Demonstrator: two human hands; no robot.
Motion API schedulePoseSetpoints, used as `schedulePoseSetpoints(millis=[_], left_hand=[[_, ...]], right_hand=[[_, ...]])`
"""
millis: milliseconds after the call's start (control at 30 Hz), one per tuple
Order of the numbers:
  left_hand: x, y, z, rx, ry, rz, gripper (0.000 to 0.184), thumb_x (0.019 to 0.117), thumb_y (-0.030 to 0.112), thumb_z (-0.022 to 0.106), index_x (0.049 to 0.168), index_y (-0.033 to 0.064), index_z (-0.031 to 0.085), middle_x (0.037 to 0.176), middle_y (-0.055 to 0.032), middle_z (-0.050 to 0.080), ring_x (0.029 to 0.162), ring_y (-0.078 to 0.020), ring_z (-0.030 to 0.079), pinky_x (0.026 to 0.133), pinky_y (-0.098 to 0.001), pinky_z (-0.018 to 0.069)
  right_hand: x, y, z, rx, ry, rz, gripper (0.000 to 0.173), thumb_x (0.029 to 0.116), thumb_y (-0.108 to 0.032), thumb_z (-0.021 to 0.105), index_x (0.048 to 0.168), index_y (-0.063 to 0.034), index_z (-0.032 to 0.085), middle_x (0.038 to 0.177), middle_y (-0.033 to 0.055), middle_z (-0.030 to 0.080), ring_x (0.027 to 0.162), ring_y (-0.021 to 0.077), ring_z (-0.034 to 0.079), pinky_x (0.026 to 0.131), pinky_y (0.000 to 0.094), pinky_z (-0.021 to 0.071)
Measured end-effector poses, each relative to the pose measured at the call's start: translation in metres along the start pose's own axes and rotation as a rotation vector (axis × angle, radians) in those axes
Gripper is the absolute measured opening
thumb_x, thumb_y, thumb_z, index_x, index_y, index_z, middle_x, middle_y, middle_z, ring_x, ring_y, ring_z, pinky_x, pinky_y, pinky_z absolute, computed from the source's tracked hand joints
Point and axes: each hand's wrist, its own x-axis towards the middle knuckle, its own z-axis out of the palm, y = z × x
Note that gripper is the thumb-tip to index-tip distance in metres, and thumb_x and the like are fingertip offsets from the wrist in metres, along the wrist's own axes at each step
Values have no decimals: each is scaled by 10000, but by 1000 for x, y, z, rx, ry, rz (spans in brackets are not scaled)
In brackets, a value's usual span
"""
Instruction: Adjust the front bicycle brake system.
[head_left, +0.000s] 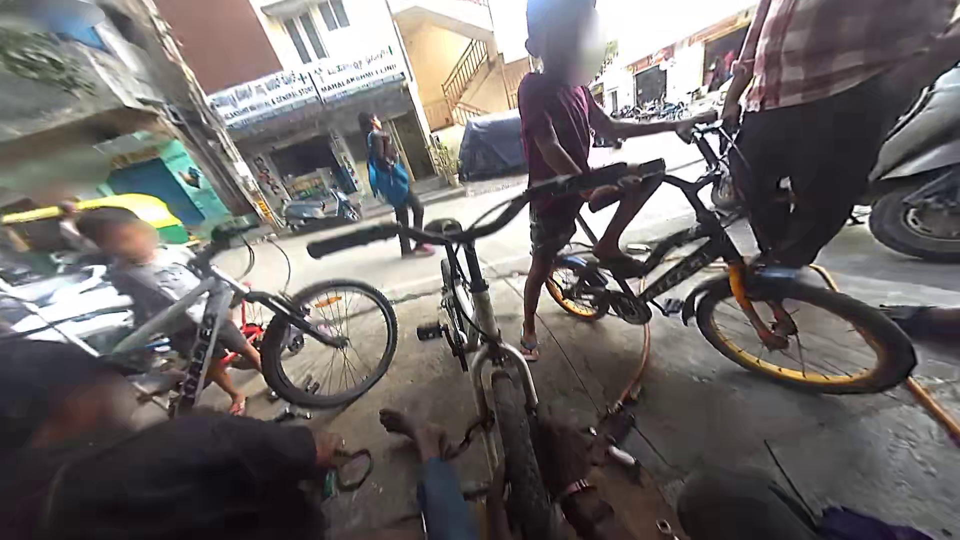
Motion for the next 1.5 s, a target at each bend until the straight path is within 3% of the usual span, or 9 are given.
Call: schedulePoseSetpoints(millis=[233, 367, 533, 733, 933, 1100, 1233, 1367, 1500], left_hand=[[1, -37, 10, -28, 13, -5, 729, 819, 188, 768, 1466, 18, 480, 1318, -122, 625, 1013, -143, 693, 846, -312, 619], [2, -39, 11, -44, 19, 4, 723, 830, 211, 763, 1467, 15, 482, 1318, -131, 622, 1011, -141, 691, 850, -301, 616], [0, -37, 15, -71, 35, -6, 711, 824, 188, 775, 1453, 15, 492, 1291, -125, 633, 985, -136, 698, 840, -288, 620], [-2, -37, 15, -85, 37, -12, 703, 822, 195, 777, 1451, 37, 503, 1281, -110, 634, 982, -134, 694, 835, -292, 623], [-4, -37, 12, -57, 16, 15, 707, 844, 221, 753, 1463, 19, 476, 1315, -126, 620, 1085, -149, 668, 908, -313, 597], [-3, -34, 9, 31, -17, 35, 699, 853, 201, 740, 1487, 91, 468, 1405, -94, 578, 1122, -163, 648, 915, -361, 578], [-7, -31, 2, 123, -92, -1, 674, 921, 276, 735, 1504, 120, 435, 1415, -75, 564, 1150, -153, 637, 949, -365, 560], [-7, -34, 1, 90, -92, 23, 680, 945, 299, 733, 1510, 104, 409, 1402, -79, 566, 1108, -133, 648, 892, -312, 572], [1, -36, 4, 31, -89, 50, 697, 949, 266, 719, 1526, 75, 379, 1445, -72, 528, 1111, -115, 652, 900, -284, 589]], right_hand=[[17, 26, 40, -79, 158, -8, 350, 1066, -281, 490, 1061, -4, 706, 992, 228, 713, 943, 407, 706, 773, 582, 544], [16, 32, 52, -1, 317, -152, 220, 991, -106, 588, 1089, 64, 688, 992, 266, 676, 873, 438, 692, 708, 593, 557], [9, 25, 37, 50, 169, -55, 283, 1048, -177, 534, 1017, 49, 701, 939, 273, 699, 898, 465, 692, 738, 624, 528], [12, 42, 57, 36, 368, -205, 199, 966, -71, 617, 1100, 65, 671, 951, 268, 673, 840, 447, 687, 651, 585, 547], [12, 36, 53, 70, 260, -72, 432, 1089, -331, 454, 982, 10, 695, 834, 232, 690, 791, 426, 703, 640, 593, 537], [29, 42, 66, 9, 379, -129, 209, 938, -156, 637, 1031, 19, 703, 946, 206, 701, 875, 376, 711, 697, 524, 575], [32, 35, 61, -4, 217, -96, 237, 997, -152, 558, 1124, -7, 697, 995, 194, 722, 933, 367, 716, 765, 530, 561], [44, 37, 46, 33, 89, -25, 426, 1081, -346, 416, 994, -44, 704, 982, 177, 720, 976, 358, 709, 784, 560, 552], [48, 84, 26, 76, -165, -46, 417, 1064, -374, 484, 1010, -10, 680, 972, 180, 693, 920, 332, 695, 810, 566, 543]])
